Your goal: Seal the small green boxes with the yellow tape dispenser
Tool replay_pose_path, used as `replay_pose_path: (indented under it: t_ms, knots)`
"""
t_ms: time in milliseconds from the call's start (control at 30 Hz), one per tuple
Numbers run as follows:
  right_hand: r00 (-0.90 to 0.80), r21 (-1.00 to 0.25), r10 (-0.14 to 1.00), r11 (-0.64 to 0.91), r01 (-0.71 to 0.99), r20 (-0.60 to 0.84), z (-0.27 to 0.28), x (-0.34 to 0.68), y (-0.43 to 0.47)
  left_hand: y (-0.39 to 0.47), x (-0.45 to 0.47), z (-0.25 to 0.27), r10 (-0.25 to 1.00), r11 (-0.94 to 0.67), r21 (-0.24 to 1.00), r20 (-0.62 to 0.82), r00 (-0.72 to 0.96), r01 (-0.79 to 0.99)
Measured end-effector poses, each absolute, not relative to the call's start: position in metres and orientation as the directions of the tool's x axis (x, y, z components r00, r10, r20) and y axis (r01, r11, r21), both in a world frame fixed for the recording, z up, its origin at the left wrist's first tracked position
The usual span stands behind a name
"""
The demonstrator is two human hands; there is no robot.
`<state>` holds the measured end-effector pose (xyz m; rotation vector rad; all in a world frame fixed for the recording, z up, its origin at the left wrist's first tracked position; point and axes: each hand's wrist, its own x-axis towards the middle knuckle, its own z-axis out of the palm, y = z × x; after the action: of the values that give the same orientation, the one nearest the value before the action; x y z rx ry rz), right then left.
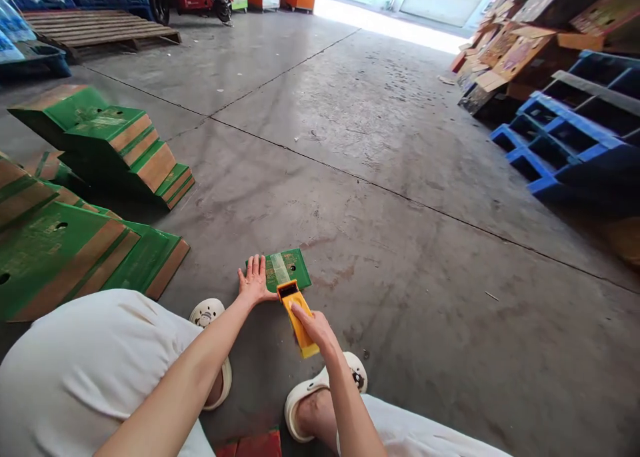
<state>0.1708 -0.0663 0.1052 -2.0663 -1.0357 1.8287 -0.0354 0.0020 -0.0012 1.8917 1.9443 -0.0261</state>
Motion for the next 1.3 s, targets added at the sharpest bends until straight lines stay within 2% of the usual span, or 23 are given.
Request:
replay_pose_path:
  t_ms: [100,200,300,433,567,700,1033,1167,1233,1300]
  knots:
    - [0.004,-0.524,0.548,-0.802,0.288,-0.837,0.101,0.181,-0.109,0.007,-0.04,-0.002,0.94,0.067,0.273,-0.339,0.031,0.96]
    - [0.013,-0.536,0.549,-0.82,0.199,-0.836,0.094,0.176,-0.129,0.006,-0.039,0.0,0.935,0.043,0.24,-0.353,0.046,0.97]
    - [0.054,-0.534,0.558,-0.815,0.223,-0.828,0.087,0.171,-0.129,-0.004,-0.038,0.004,0.937,0.041,0.217,-0.346,0.038,0.975]
    - [0.097,-0.494,0.543,-0.813,0.309,-0.834,0.073,0.171,-0.122,-0.029,-0.04,0.0,0.965,-0.028,0.206,-0.249,0.08,0.978]
    - [0.065,-0.487,0.525,-0.823,0.293,-0.849,0.061,0.168,-0.121,-0.05,-0.04,-0.008,0.981,-0.12,0.222,-0.125,0.15,0.968]
    - [0.059,-0.492,0.525,-0.827,0.272,-0.849,0.053,0.164,-0.12,-0.05,-0.039,-0.01,0.981,-0.136,0.283,-0.095,0.169,0.949]
    - [0.039,-0.521,0.542,-0.823,0.224,-0.839,0.048,0.162,-0.125,-0.035,-0.029,0.008,0.982,-0.029,0.376,-0.16,0.096,0.926]
    - [0.095,-0.483,0.54,-0.809,0.336,-0.836,0.078,0.186,-0.118,-0.042,-0.013,0.012,0.984,0.088,0.476,-0.179,-0.001,0.875]
    - [0.12,-0.48,0.564,-0.781,0.399,-0.817,0.104,0.201,-0.107,-0.041,-0.006,0.018,0.961,0.215,0.526,-0.264,-0.082,0.823]
    - [0.102,-0.504,0.586,-0.762,0.408,-0.804,0.133,0.214,-0.094,-0.037,-0.005,0.025,0.905,0.343,0.578,-0.414,-0.096,0.741]
